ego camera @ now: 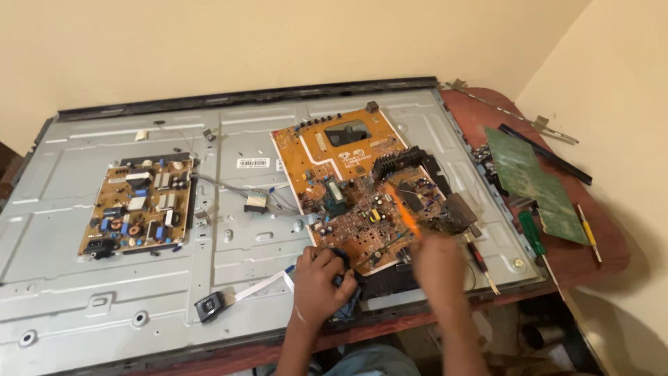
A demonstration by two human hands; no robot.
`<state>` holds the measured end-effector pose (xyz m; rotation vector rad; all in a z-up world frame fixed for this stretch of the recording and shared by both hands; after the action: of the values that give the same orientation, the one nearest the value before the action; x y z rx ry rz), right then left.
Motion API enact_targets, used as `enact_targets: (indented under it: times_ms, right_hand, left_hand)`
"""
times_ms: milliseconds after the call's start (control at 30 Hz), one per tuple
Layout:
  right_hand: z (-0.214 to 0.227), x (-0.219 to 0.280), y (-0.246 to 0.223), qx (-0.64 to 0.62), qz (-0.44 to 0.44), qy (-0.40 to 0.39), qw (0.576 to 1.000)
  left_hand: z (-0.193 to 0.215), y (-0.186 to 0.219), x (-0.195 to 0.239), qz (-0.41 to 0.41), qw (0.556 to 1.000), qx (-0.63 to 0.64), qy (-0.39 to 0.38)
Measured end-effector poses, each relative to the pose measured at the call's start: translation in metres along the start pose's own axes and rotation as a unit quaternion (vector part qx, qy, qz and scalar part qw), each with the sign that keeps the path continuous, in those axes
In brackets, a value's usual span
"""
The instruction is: The person uses an orange toothbrush to scrub the surface of a disassembled television circuit board. The board is held steady with a cloth in the left hand while the right hand brushes various components and traces.
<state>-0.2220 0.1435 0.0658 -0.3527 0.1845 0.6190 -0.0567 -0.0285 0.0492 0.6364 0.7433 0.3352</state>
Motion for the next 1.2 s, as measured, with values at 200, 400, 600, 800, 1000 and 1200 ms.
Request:
enact_targets:
  times_ms: [200, 400, 600, 800, 1000, 1200]
  right_hand:
    - [-0.013, 0.026, -0.052, -0.008, 0.069, -0.002, 0.998]
    - [0.003, 0.048, -0.082, -0.056, 0.123, -0.062, 0.989]
    - [0.021, 0.076, 0.006, -0.077, 0.005, -0.087, 0.993]
    - [0.025, 0.089, 0.07, -0.12, -0.164, -0.117, 0.972]
    - [0.041, 0.059, 0.061, -0.057, -0.084, -0.039, 0.994]
    - [0.026, 0.018, 0.007, -0.077, 0.031, 0.047, 0.995]
  left_hand:
    - [-0.001, -0.002, 0.001, 0.011, 1.0, -0.006, -0.015]
    - [-0.005, -0.003, 0.0, 0.029, 0.999, -0.01, -0.027]
    - [0.005, 0.001, -0.002, -0.001, 1.0, 0.022, -0.008]
    - [0.001, 0.001, 0.001, -0.001, 1.0, 0.008, -0.003]
    - [0.001, -0.003, 0.0, 0.019, 1.0, 0.002, -0.015]
    - [0.002, 0.0, 0.001, 0.004, 1.0, 0.003, -0.007]
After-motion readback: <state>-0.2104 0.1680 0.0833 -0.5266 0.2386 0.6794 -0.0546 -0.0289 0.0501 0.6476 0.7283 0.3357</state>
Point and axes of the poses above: each hand's wrist, its own x-axis away from the middle knuckle, its own z-axis out of the back of the hand, y = z × x, the point moved 8 cm from there along -x, towards the middle knuckle, and after that the axes turned 9 degrees about z, right-handed, at the moved point
